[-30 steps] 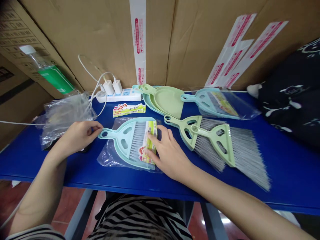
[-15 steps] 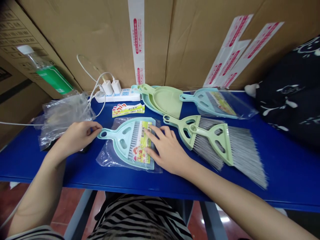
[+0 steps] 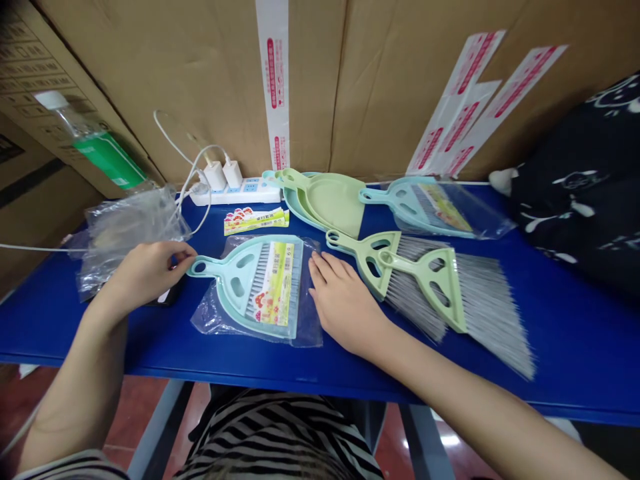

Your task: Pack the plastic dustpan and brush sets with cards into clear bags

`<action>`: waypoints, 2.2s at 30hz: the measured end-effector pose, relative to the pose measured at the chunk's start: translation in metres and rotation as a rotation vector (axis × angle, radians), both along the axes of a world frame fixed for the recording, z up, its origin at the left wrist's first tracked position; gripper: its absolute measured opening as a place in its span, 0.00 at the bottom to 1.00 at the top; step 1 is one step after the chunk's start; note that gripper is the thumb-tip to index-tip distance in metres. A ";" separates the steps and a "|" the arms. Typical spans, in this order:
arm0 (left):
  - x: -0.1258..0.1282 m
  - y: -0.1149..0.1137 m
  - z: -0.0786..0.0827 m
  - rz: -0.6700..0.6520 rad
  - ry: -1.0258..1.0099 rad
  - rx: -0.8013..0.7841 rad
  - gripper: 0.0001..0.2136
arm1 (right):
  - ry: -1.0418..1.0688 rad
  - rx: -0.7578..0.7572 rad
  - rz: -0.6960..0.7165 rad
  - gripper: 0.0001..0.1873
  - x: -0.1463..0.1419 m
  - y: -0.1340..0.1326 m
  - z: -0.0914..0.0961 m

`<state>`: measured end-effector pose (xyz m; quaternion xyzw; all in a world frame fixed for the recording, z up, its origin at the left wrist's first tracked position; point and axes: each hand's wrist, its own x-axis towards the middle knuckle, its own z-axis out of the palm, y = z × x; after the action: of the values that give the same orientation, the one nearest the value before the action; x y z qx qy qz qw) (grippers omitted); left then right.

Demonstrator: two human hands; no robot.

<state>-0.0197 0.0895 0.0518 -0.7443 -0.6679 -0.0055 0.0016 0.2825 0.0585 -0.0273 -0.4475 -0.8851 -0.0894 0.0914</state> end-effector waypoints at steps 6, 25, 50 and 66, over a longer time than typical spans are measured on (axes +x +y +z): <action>-0.002 0.000 0.001 0.047 0.115 0.037 0.10 | -0.046 0.067 0.007 0.27 -0.003 -0.003 0.007; 0.039 -0.035 -0.031 -1.113 -0.329 -0.190 0.13 | 0.020 0.163 -0.030 0.24 -0.001 -0.007 0.029; 0.019 -0.024 -0.023 -0.695 -0.061 0.062 0.13 | 0.108 0.006 0.271 0.21 0.007 0.003 0.025; 0.027 -0.026 -0.025 -0.875 -0.189 -0.091 0.10 | 0.056 0.008 0.276 0.16 0.007 0.001 0.023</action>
<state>0.0073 0.0638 0.0265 -0.9522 -0.2871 -0.0443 -0.0948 0.2895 0.0591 -0.0039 -0.3233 -0.9350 -0.0669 0.1295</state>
